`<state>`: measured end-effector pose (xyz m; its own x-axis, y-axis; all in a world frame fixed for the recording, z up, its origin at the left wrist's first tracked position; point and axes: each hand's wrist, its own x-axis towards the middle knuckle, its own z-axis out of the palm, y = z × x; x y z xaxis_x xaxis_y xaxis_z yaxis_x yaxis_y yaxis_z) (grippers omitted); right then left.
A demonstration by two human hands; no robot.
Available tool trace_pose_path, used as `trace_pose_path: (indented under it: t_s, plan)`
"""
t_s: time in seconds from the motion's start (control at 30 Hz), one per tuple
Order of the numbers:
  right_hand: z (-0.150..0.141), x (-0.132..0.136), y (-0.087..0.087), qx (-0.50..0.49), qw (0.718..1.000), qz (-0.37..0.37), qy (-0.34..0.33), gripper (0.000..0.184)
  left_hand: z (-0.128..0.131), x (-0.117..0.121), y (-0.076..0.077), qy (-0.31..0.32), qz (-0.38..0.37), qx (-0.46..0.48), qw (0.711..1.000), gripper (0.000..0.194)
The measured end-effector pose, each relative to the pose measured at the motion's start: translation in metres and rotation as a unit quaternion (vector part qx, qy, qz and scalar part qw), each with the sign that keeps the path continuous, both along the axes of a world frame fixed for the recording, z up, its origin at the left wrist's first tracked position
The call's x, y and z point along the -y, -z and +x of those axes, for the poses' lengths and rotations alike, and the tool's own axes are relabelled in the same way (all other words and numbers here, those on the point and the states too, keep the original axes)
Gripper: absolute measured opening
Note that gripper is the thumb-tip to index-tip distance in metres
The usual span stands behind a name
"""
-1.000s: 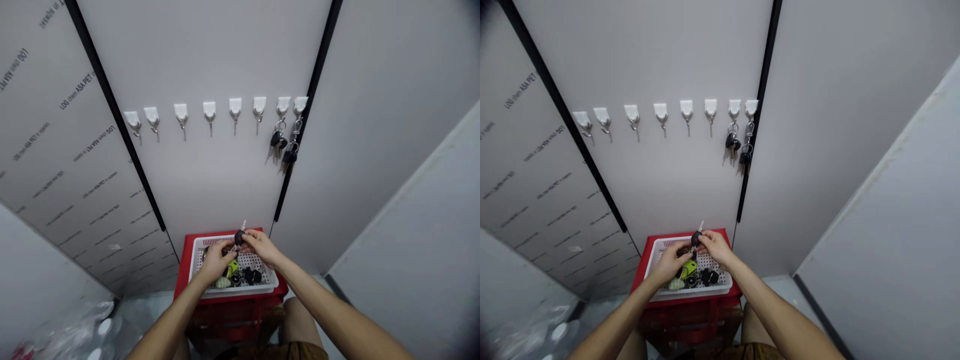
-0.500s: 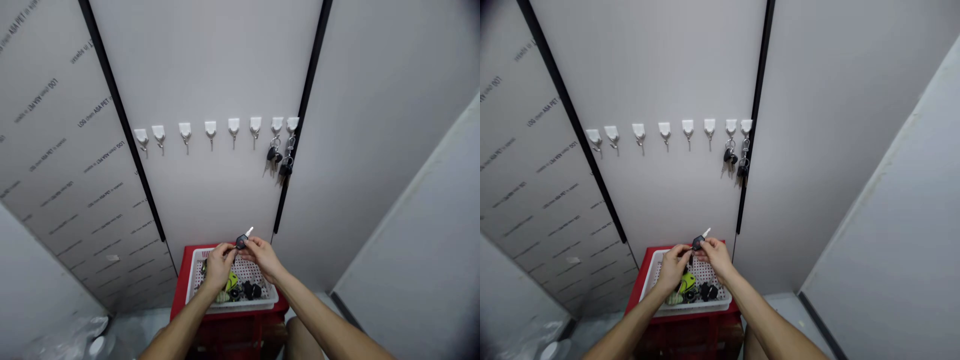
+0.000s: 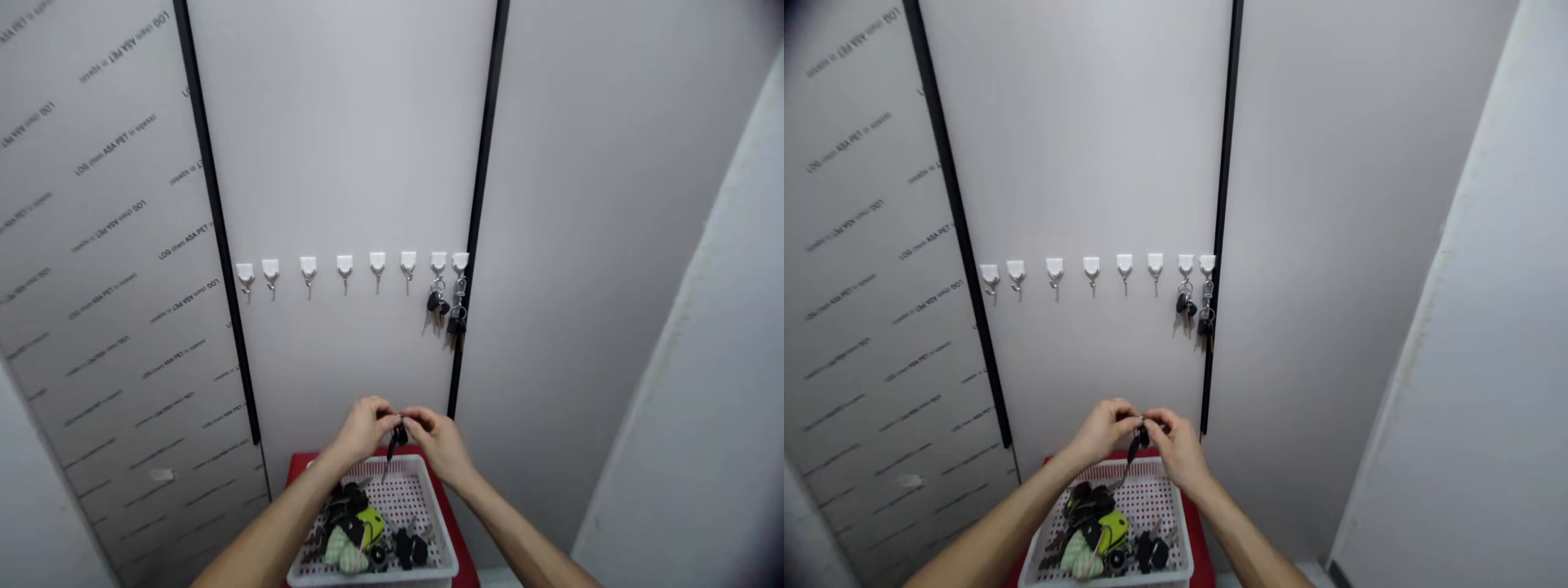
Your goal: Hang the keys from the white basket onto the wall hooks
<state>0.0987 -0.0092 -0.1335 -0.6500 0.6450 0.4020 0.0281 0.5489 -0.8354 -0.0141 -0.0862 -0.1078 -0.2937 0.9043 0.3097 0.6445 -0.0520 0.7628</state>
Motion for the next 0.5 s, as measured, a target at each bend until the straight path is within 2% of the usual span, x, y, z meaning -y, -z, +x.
trace_pose_path:
  t_s: [0.13, 0.27, 0.4, 0.5]
  plan:
    - [-0.004, -0.009, -0.031, -0.032, 0.999, -0.024, 0.006, 0.016, -0.003, -0.014, -0.030, 0.014, 0.009, 0.069, 0.997, 0.014]
    - [-0.013, -0.020, -0.079, -0.091, 0.995, -0.027, 0.025, 0.013, -0.003, -0.030, -0.068, -0.033, 0.111, 0.104, 0.988, 0.012]
    - [-0.026, -0.031, -0.130, -0.181, 0.980, -0.021, 0.078, 0.013, 0.002, -0.037, -0.102, -0.104, 0.250, 0.030, 0.962, 0.019]
    - [-0.036, -0.039, -0.157, -0.213, 0.969, -0.012, 0.128, 0.014, 0.006, -0.039, -0.118, -0.125, 0.287, -0.060, 0.948, 0.019]
